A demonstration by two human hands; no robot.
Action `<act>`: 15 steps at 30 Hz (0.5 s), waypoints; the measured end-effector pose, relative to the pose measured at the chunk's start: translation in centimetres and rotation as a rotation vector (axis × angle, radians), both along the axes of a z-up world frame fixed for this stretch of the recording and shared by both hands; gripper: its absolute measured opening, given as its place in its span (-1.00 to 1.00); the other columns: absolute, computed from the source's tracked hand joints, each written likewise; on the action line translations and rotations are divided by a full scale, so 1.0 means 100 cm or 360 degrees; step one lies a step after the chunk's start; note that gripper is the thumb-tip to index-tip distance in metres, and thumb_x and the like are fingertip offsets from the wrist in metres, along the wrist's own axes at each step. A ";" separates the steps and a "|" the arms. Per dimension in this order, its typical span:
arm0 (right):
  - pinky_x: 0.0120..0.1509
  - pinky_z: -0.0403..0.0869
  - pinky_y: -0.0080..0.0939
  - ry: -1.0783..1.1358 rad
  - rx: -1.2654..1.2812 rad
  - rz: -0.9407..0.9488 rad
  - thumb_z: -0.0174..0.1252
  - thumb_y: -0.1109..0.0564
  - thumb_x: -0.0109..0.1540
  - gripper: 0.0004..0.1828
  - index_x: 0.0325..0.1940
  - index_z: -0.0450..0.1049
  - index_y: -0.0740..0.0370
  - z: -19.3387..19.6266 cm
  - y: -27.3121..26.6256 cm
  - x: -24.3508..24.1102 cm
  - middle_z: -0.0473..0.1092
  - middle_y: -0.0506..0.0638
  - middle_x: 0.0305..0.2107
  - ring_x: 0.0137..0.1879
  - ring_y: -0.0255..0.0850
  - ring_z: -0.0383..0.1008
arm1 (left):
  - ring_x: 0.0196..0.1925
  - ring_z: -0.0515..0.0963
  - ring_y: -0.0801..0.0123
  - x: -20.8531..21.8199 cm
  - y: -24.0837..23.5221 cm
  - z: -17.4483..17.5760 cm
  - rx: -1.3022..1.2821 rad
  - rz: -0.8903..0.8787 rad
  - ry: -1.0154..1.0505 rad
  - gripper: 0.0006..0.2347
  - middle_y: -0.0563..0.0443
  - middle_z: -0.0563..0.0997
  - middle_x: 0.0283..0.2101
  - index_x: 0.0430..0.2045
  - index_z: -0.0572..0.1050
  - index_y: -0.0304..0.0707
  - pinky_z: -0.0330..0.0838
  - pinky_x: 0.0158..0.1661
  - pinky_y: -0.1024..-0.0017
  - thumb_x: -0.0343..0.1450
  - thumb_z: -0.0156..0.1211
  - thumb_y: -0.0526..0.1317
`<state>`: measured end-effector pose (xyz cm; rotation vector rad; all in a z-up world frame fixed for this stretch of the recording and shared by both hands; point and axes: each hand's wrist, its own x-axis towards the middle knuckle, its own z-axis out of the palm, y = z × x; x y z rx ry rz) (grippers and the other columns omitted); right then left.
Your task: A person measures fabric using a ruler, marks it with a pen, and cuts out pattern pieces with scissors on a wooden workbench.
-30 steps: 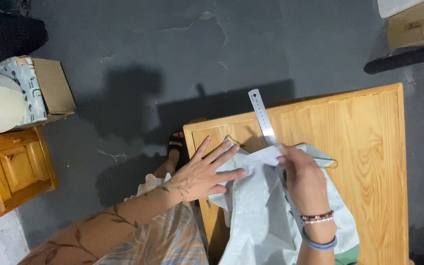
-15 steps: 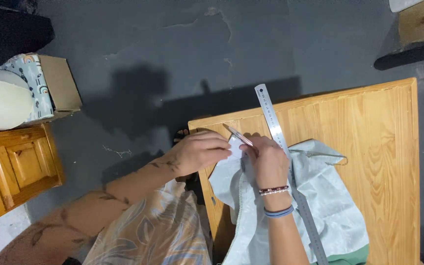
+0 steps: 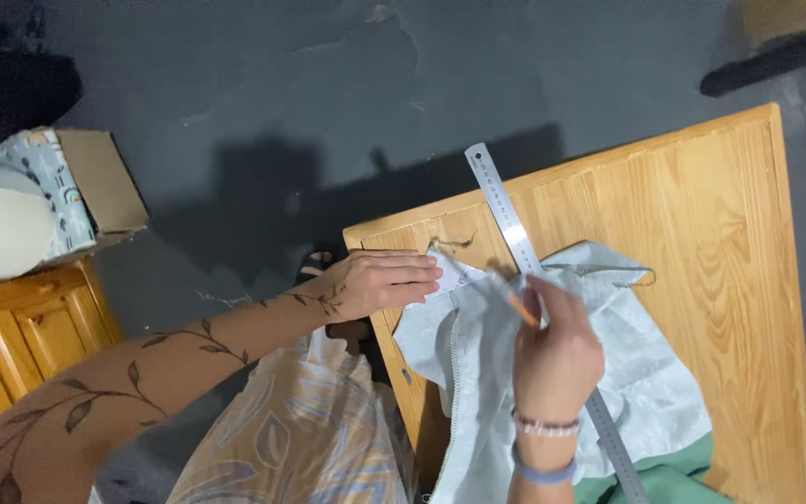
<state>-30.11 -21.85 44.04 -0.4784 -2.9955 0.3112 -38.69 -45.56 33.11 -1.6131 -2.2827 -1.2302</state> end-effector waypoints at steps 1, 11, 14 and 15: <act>-0.25 0.45 -0.22 0.0088 -0.0046 0.0031 0.19 0.21 0.30 -0.75 0.02 0.60 -0.06 0.005 -0.002 0.011 0.56 -0.17 -0.08 -0.09 -0.19 0.59 | 0.32 0.51 0.25 -0.003 -0.001 0.003 0.0033 -0.0042 0.0024 -0.70 -0.03 0.52 0.25 0.12 0.52 -0.29 0.38 0.36 0.29 0.50 0.33 -0.32; -0.66 0.42 -0.10 -0.0283 -0.0003 -0.0026 -0.01 -0.37 0.29 -0.37 0.37 0.36 -0.15 -0.043 -0.071 0.020 0.27 -0.22 0.38 -0.53 -0.07 0.55 | 0.20 0.60 0.23 -0.036 -0.001 0.010 0.0028 -0.0353 0.0173 -0.74 -0.11 0.61 0.14 -0.02 0.62 -0.30 0.46 0.27 0.25 0.41 0.44 -0.36; -0.10 0.61 0.07 -0.0373 0.0028 -0.0141 -0.01 -0.48 0.26 -0.32 0.41 0.36 -0.29 -0.037 -0.078 0.020 0.28 -0.35 0.37 -0.15 0.02 0.64 | 0.24 0.55 0.31 -0.039 -0.005 0.003 -0.0094 -0.0377 0.0129 -0.74 0.06 0.63 0.12 0.00 0.57 -0.23 0.38 0.31 0.33 0.54 0.14 -0.10; -0.15 0.62 -0.01 -0.0313 0.0163 -0.0116 -0.03 -0.50 0.26 -0.32 0.40 0.37 -0.31 -0.040 -0.079 0.022 0.29 -0.37 0.36 -0.18 -0.05 0.64 | 0.26 0.53 0.31 -0.039 -0.006 -0.003 -0.0099 -0.0395 0.0147 -0.74 0.06 0.61 0.14 0.01 0.57 -0.22 0.36 0.33 0.34 0.54 0.14 -0.09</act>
